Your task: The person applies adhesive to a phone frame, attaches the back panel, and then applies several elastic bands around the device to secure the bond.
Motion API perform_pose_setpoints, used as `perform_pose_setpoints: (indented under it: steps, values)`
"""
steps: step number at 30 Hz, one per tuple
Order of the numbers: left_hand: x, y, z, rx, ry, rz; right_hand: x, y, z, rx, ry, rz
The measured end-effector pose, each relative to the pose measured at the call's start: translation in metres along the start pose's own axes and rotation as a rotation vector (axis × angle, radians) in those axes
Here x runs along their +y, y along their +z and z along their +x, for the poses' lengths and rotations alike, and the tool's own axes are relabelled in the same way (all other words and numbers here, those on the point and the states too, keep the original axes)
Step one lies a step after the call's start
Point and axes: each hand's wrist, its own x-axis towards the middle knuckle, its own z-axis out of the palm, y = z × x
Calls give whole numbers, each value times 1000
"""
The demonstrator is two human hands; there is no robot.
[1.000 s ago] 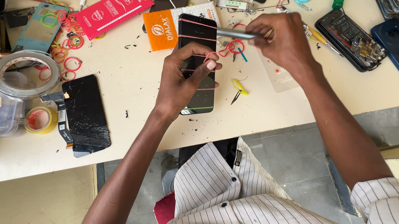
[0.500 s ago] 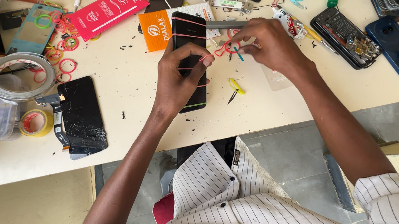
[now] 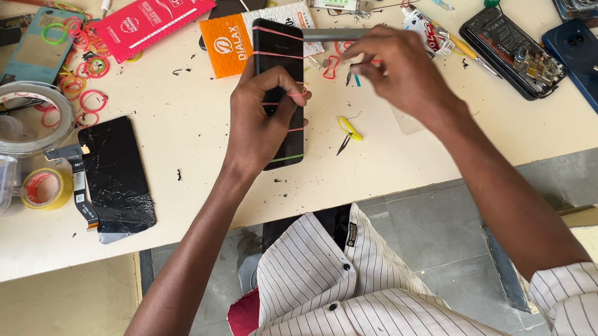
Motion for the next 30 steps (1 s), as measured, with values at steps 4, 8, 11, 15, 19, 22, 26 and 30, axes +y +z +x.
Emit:
perform_pose_setpoints:
  steps: [4,8,11,15,19,22,26,30]
  values:
    - [-3,-4,-4,-18,-435,-486,-27,25,13,-75,-74,96]
    - [-6,-18,-13,58,-436,-425,-54,44,35,-129,-137,99]
    - [-9,-52,-17,120,-494,-473,-69,61,70,-105,-291,106]
    - [-11,-108,-28,253,-624,-513,-95,109,122,-128,-305,150]
    - [-8,-154,-49,379,-658,-393,-129,177,176,-130,-454,186]
    - [-7,-173,-68,427,-631,-282,-147,219,205,-125,-569,118]
    - [-4,-181,-88,403,-584,-57,-156,258,221,-212,-487,-15]
    - [0,-184,-96,436,-584,-50,-153,268,224,-126,-459,18]
